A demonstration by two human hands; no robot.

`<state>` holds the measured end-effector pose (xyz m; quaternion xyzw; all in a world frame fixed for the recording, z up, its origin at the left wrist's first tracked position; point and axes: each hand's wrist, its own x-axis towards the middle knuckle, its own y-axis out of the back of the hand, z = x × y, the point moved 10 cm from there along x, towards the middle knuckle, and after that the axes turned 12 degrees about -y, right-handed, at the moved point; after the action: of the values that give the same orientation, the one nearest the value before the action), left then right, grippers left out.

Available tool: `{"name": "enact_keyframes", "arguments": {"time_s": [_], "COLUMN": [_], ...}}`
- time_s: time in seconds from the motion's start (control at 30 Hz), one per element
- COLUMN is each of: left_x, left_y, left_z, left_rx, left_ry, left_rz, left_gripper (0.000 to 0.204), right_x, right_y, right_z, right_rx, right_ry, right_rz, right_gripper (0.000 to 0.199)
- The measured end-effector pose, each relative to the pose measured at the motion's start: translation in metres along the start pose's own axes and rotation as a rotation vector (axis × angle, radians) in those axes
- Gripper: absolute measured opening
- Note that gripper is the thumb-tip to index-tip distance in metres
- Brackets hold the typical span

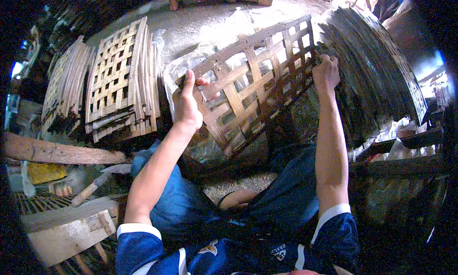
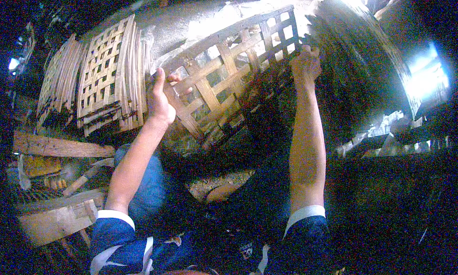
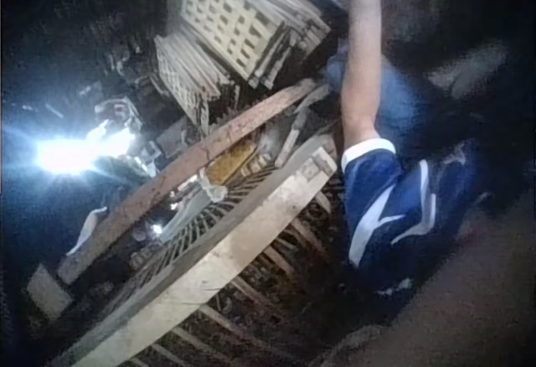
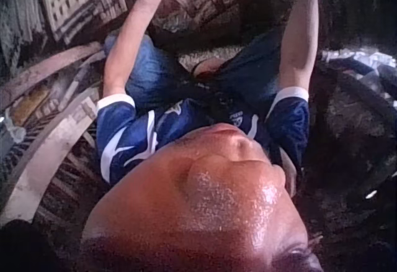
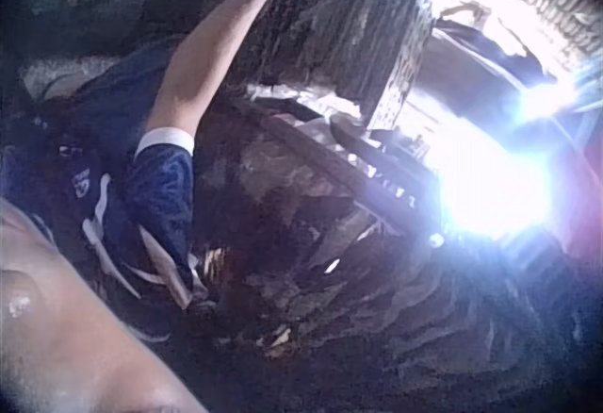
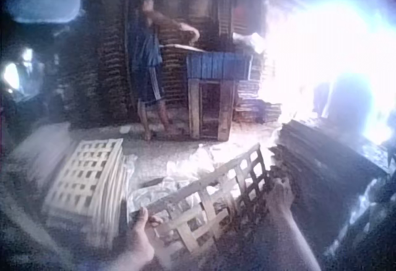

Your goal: The person sits on the floor and assembles wooden lattice frames by hand. They pick up a frame, adjust the slats, and place it on a plastic-wrapped stack, repeating the process with additional frames.

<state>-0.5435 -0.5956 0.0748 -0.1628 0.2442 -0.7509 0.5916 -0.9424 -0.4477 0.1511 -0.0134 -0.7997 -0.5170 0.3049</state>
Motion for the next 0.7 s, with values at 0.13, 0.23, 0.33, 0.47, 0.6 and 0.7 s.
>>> {"name": "enact_keyframes", "arguments": {"time_s": [0.13,0.23,0.33,0.47,0.6,0.7], "left_x": [0.003,0.005,-0.001,-0.009,-0.002,-0.007], "left_y": [0.011,0.009,0.001,-0.009,0.002,-0.003], "left_z": [0.005,0.004,0.006,0.009,-0.004,-0.002], "left_rx": [0.037,0.027,0.056,0.079,-0.002,0.01], "left_ry": [-0.008,-0.019,-0.038,-0.03,0.017,0.029], "left_rz": [0.011,0.0,-0.026,-0.012,0.0,0.004], "left_gripper": [0.043,0.043,0.042,0.039,0.035,0.037], "right_x": [-0.011,-0.027,-0.048,-0.06,-0.062,-0.059], "right_y": [0.014,0.026,0.029,0.017,0.013,0.0], "right_z": [-0.045,-0.084,-0.119,-0.137,-0.151,-0.151], "right_rx": [-0.019,0.295,0.403,0.277,0.283,0.218], "right_ry": [0.075,0.206,0.325,0.364,0.4,0.387], "right_rz": [-0.171,-0.185,-0.178,-0.118,-0.082,-0.041], "right_gripper": [0.02,0.024,0.034,0.041,0.04,0.022]}}
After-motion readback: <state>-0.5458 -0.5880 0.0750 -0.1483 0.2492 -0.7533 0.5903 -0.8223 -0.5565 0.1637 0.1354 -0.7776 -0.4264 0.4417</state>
